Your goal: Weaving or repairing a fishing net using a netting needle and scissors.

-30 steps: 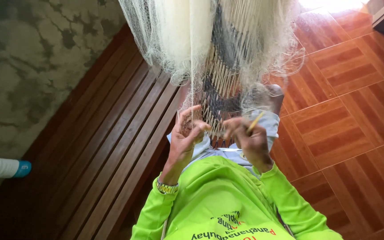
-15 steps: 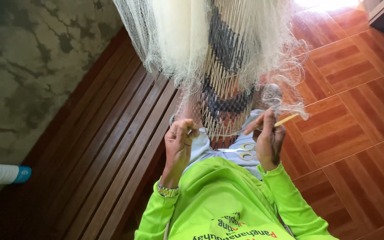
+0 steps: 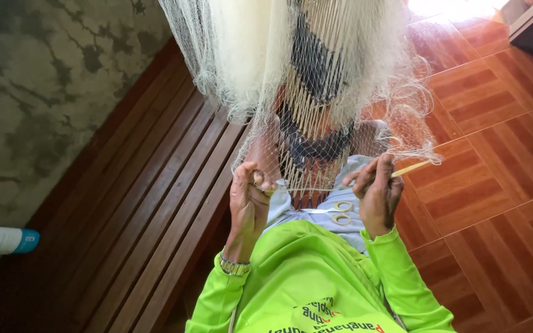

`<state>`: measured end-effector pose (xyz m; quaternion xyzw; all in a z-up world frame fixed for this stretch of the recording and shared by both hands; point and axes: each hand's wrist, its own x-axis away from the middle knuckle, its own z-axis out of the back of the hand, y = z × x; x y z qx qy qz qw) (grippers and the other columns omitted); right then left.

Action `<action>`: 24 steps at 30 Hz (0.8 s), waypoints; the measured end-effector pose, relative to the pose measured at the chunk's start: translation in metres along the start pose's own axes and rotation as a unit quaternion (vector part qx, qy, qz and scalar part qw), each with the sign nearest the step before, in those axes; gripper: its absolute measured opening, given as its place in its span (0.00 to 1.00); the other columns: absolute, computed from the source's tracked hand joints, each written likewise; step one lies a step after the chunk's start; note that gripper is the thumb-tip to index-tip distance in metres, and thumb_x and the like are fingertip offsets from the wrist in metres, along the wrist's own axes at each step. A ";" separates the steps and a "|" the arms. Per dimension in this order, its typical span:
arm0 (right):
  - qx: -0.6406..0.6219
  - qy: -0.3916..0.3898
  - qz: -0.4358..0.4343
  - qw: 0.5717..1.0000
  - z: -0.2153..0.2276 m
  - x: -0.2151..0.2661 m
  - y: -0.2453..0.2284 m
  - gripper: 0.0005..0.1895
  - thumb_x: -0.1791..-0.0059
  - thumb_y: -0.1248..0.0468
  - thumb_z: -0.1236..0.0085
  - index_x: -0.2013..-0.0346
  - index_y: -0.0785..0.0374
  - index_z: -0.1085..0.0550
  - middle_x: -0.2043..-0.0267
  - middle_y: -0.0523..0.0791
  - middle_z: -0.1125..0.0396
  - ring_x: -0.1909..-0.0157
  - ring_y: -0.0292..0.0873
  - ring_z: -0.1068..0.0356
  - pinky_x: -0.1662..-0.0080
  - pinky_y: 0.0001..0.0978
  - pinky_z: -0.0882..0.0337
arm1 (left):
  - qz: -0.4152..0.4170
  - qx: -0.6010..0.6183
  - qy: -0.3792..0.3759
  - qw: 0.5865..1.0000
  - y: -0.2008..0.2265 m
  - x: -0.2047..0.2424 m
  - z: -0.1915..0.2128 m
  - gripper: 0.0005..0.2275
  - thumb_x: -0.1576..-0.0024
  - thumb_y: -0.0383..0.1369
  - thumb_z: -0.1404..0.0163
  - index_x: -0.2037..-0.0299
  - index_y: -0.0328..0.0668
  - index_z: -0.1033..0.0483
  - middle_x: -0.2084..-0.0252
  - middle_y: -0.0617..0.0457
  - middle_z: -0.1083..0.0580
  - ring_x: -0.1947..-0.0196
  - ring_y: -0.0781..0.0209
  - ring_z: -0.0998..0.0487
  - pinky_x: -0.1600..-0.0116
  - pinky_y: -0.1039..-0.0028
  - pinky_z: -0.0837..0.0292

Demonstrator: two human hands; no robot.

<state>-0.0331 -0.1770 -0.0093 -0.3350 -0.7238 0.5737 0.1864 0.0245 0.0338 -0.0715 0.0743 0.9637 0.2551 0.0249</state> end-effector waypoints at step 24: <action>-0.122 -0.017 0.086 0.989 0.001 0.001 0.013 0.21 0.36 0.55 0.67 0.69 0.60 0.36 0.92 0.42 0.49 0.89 0.39 0.37 0.79 0.23 0.32 | -0.130 -0.011 -0.067 0.989 0.015 0.009 -0.028 0.20 0.28 0.37 0.69 0.26 0.51 0.47 0.60 0.42 0.26 0.74 0.55 0.18 0.71 0.67 0.17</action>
